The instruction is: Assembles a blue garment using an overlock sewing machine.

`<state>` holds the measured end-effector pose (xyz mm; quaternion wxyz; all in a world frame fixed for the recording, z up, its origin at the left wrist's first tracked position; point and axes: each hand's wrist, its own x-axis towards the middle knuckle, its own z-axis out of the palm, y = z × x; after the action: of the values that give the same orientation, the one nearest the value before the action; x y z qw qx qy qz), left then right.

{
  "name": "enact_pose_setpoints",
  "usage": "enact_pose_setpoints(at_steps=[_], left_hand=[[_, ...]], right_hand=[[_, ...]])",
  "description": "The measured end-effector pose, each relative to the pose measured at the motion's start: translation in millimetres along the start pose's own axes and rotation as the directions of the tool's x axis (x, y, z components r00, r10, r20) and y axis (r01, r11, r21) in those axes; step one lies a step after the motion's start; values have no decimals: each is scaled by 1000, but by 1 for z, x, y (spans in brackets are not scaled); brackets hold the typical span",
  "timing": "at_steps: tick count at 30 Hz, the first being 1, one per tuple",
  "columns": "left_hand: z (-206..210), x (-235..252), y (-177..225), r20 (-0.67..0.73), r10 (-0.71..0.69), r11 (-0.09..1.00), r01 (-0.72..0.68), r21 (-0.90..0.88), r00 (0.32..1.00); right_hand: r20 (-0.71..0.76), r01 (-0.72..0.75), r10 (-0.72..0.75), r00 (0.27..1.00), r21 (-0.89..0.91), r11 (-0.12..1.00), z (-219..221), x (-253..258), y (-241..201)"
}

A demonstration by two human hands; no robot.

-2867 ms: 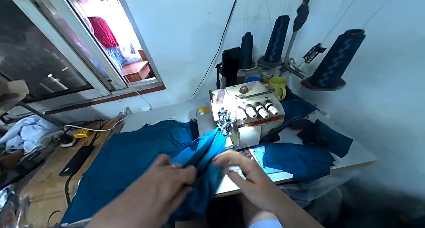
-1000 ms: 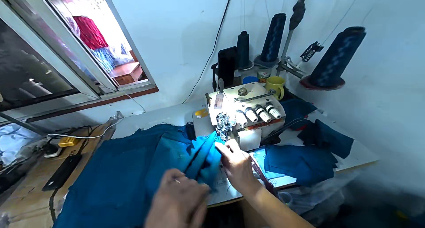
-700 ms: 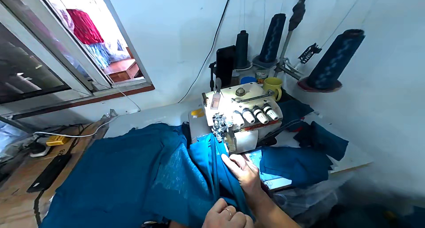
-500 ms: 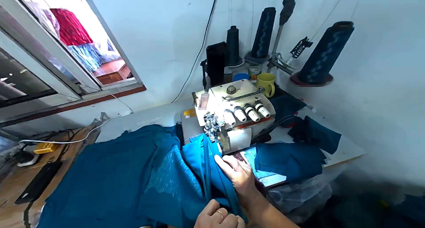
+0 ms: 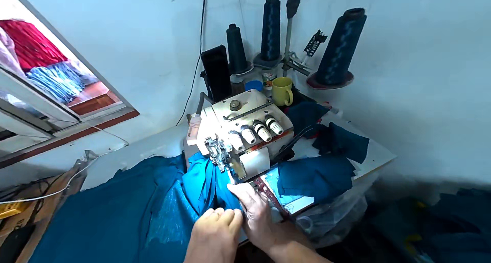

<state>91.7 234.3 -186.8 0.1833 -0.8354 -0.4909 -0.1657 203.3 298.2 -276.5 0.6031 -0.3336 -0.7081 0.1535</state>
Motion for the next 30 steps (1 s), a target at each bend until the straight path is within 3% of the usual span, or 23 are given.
enact_pose_setpoints(at_steps=[2, 4, 10, 19, 20, 21, 22, 23, 24, 25, 27, 28, 30], left_hand=[[6, 9, -13, -34, -25, 1000, 26, 5, 999], [8, 20, -28, -34, -40, 999, 40, -8, 999], [9, 49, -63, 84, -118, 992, 122, -41, 989], [22, 47, -31, -80, -114, 950, 132, 284, 990], [18, 46, -20, -70, -152, 942, 166, 293, 986], [11, 45, -7, -59, -184, 934, 193, 300, 981], [2, 45, 8, -45, -196, 932, 201, 303, 979], [-3, 40, 20, -33, -203, 934, 204, 294, 979], [-3, 33, 28, -41, -192, 935, 195, 297, 981], [-1, 25, 32, -53, -182, 935, 189, 301, 982], [4, 16, 34, -62, -170, 938, 181, 296, 984], [7, 14, 32, -74, -167, 941, 181, 286, 983], [10, 15, 28, -77, -173, 940, 188, 284, 982]], right_hand=[[7, -229, 231, 973, 167, 959, 6, -11, -14], [67, -315, 308, 949, 240, 918, 12, -21, -24], [147, -187, 146, 978, 318, 930, 30, -14, -36], [189, -95, 51, 981, 234, 968, 34, -22, -25], [290, -175, 113, 950, 197, 965, 26, -21, -28], [499, -341, 240, 833, 122, 932, 7, -11, -37], [701, -513, 371, 609, -9, 858, -16, 15, -51], [797, -594, 440, 414, -129, 794, -33, 39, -62], [829, -622, 475, 295, -211, 754, -45, 56, -72], [830, -621, 493, 262, -246, 745, -51, 65, -79], [834, -568, 471, 287, -248, 785, -52, 63, -78], [829, -532, 444, 341, -218, 818, -45, 50, -72], [715, -456, 353, 603, -53, 888, -14, -3, -43]])
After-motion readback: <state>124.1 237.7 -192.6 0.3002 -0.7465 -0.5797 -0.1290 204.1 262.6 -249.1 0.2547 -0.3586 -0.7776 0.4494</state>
